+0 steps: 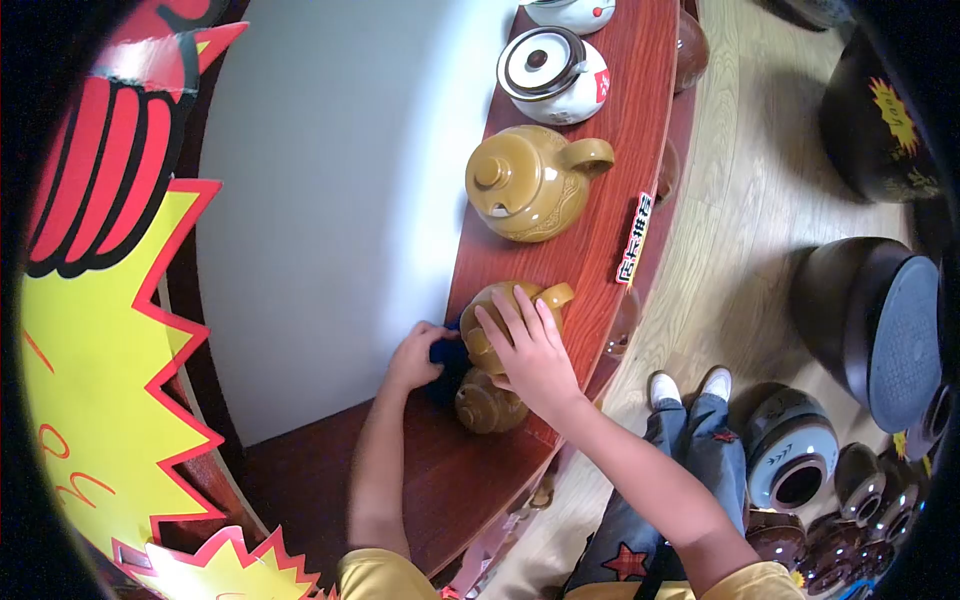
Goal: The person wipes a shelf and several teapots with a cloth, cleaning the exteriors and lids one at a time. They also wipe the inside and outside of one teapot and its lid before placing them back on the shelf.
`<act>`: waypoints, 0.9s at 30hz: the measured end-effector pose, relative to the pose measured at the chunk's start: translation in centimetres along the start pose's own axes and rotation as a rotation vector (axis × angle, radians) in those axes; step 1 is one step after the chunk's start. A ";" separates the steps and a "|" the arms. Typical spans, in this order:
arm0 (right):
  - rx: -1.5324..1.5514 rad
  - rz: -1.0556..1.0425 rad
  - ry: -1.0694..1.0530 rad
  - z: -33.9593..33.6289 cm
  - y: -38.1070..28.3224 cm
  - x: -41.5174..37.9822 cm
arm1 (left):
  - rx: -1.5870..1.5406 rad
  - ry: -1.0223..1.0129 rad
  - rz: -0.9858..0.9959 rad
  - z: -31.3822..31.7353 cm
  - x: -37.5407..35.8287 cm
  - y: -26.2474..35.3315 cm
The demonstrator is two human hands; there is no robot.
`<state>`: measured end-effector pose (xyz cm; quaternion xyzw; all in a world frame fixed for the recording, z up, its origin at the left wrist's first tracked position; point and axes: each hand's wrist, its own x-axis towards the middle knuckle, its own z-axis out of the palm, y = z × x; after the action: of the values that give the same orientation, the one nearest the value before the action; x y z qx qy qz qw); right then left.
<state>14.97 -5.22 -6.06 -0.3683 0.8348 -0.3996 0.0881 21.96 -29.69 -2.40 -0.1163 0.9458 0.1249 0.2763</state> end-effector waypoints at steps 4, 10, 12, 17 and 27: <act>0.060 0.014 0.001 -0.2 0.0 0.0 | -0.087 0.539 0.037 -0.5 1.8 0.5; -0.045 -0.019 0.005 0.0 0.2 0.0 | 0.085 0.677 -0.038 -0.3 8.8 4.4; -0.040 -0.014 0.000 0.2 0.3 0.0 | 0.176 0.577 -0.014 1.5 10.6 3.3; -0.049 -0.014 -0.010 0.0 0.0 0.0 | 0.169 0.470 -0.083 3.1 10.6 0.9; -0.047 0.001 -0.008 0.1 -0.1 0.0 | -0.005 0.262 -0.285 4.4 1.8 -1.3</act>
<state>15.08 -5.30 -6.01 -0.3712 0.8440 -0.3782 0.0829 23.05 -29.91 -7.18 -0.2649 0.9473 0.0707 0.1653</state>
